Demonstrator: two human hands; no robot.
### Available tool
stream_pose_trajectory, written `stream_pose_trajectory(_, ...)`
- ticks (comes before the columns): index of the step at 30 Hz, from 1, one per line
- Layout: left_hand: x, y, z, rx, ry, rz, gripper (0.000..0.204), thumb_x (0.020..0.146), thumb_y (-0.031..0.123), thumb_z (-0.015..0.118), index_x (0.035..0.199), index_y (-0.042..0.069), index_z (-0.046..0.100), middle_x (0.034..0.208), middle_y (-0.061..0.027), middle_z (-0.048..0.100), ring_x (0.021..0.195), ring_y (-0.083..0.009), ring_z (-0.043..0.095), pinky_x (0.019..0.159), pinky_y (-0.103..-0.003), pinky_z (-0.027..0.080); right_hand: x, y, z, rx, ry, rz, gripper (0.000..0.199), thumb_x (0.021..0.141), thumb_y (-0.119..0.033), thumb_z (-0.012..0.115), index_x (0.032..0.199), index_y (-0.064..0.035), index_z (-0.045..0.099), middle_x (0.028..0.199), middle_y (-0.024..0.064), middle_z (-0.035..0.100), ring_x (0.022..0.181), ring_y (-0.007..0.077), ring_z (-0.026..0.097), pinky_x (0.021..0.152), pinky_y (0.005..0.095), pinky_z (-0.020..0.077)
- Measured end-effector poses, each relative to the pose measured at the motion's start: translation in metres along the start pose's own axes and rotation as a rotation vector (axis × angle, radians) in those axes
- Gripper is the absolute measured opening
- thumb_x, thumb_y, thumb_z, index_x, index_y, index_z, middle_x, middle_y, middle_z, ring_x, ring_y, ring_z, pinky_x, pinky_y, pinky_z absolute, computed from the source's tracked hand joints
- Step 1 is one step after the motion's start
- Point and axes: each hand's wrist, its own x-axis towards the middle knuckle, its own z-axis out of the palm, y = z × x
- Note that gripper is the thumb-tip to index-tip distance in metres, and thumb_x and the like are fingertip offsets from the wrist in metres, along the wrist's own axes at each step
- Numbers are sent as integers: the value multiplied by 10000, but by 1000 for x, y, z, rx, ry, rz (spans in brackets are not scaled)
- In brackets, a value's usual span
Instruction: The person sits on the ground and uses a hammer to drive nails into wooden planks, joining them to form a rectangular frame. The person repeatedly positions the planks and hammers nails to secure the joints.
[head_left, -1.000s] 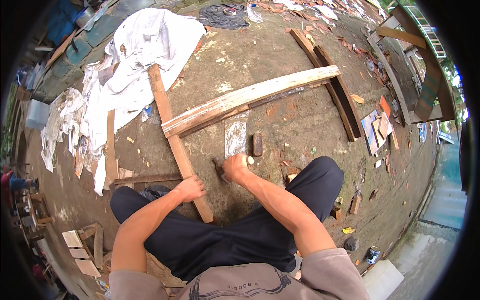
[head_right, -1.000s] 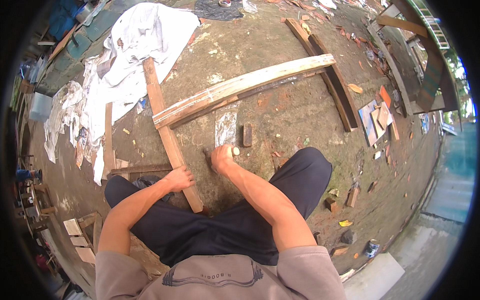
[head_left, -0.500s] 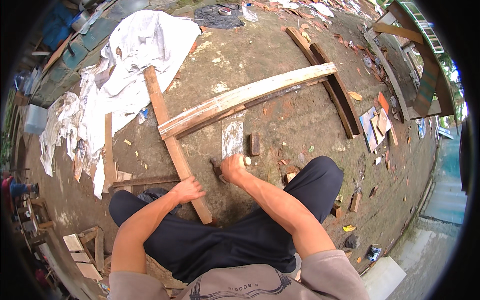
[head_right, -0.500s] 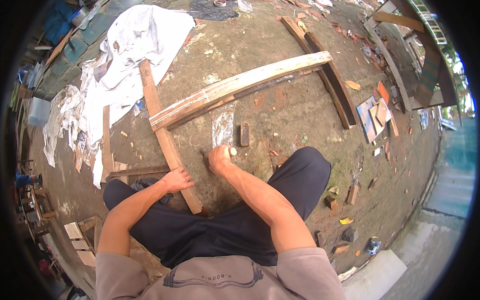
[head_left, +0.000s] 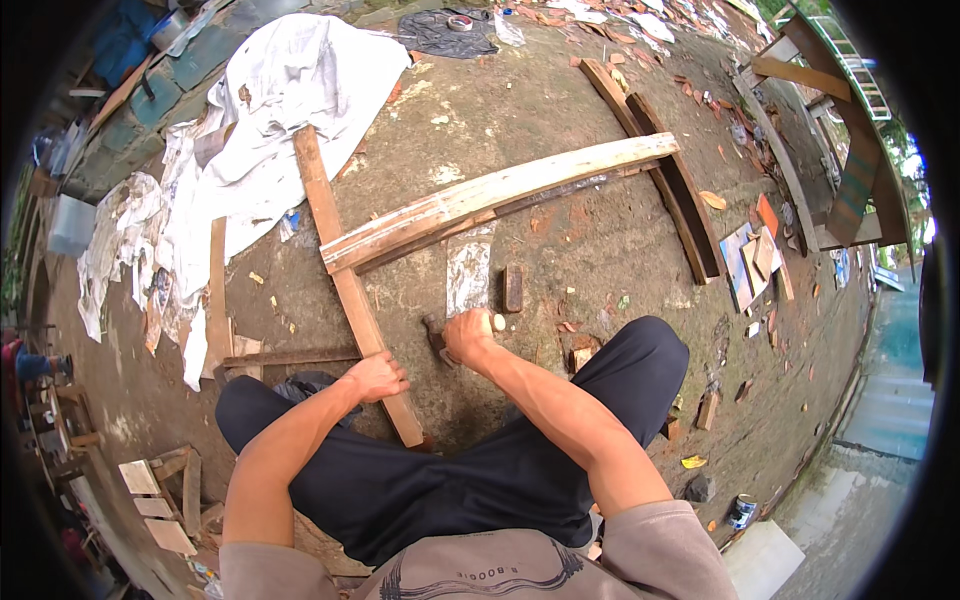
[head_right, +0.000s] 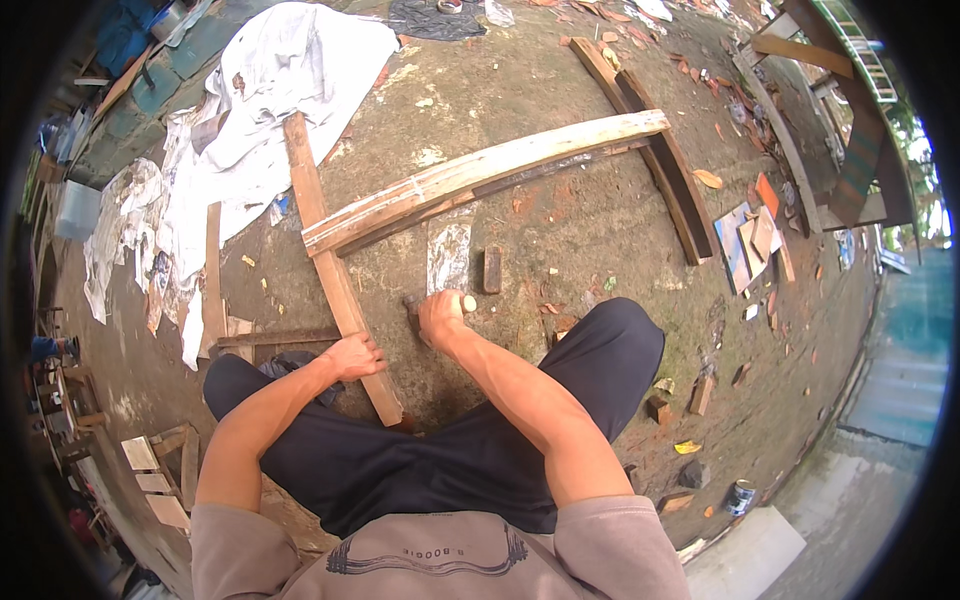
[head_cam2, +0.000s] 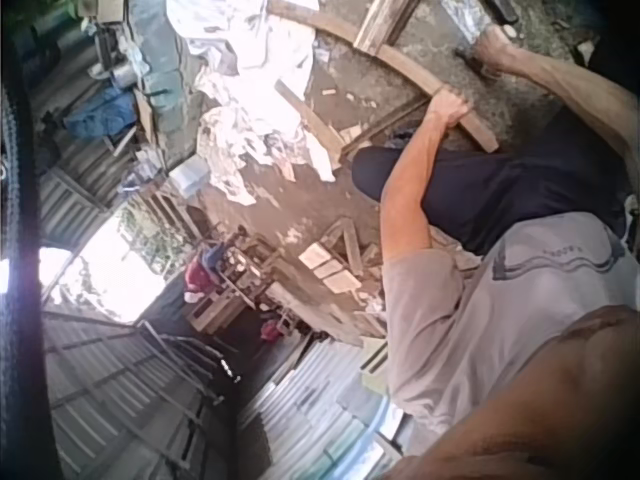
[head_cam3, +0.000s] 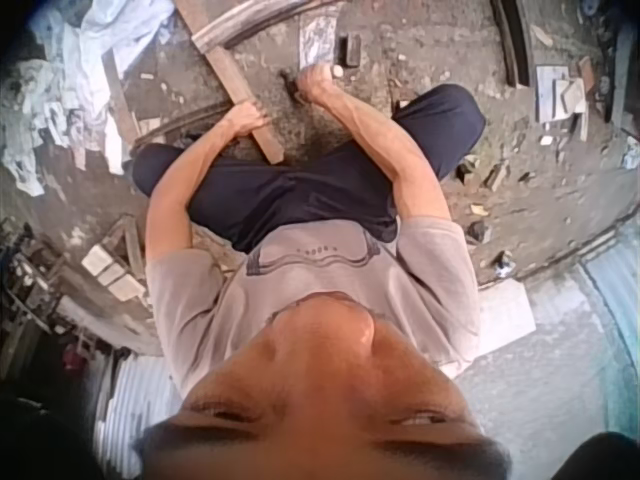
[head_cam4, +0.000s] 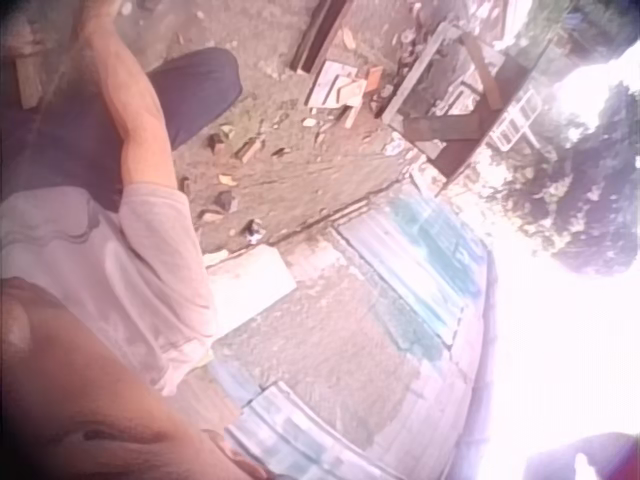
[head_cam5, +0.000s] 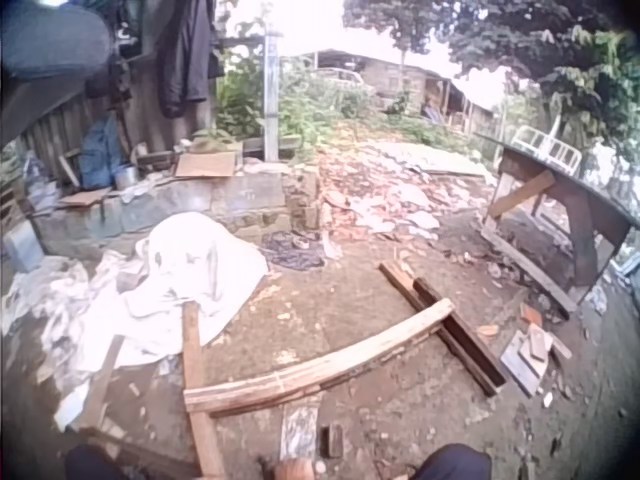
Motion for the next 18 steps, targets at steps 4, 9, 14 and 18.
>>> stream_pose_trajectory(4, 0, 0, 1, -2, -8, 5, 166, 806, 208, 647, 967, 176, 676, 879, 26, 660, 900, -173, 674, 801, -336, 476, -2, -1, -1, -9, 2, 9, 234, 904, -262, 613, 1008, -135, 780, 995, 47, 762, 909, 254, 735, 701, 503, 554)
stream_pose_trajectory(9, -4, 0, 4, -9, 10, 1, 156, 813, 212, 639, 961, 180, 677, 881, 29, 659, 890, -174, 671, 805, -335, 475, -2, -1, -4, 2, -13, 3, 231, 890, -262, 622, 1001, -134, 780, 981, 53, 762, 901, 251, 734, 689, 497, 548)
stream_pose_trajectory(14, -1, 0, -4, -31, -51, 1, 191, 828, 172, 641, 1017, 172, 667, 953, 19, 672, 957, -176, 667, 856, -344, 456, 5, 0, 5, 31, -33, 14, 235, 884, -261, 614, 1013, -158, 782, 989, 37, 761, 921, 255, 731, 681, 511, 540)
stream_pose_trajectory(18, -7, 1, 2, -33, -22, -15, 178, 835, 179, 629, 1010, 163, 662, 938, 13, 668, 960, -179, 665, 865, -345, 457, 6, -2, 0, 31, -79, 13, 241, 876, -279, 677, 1068, -163, 764, 1059, 20, 744, 986, 233, 711, 682, 478, 523)
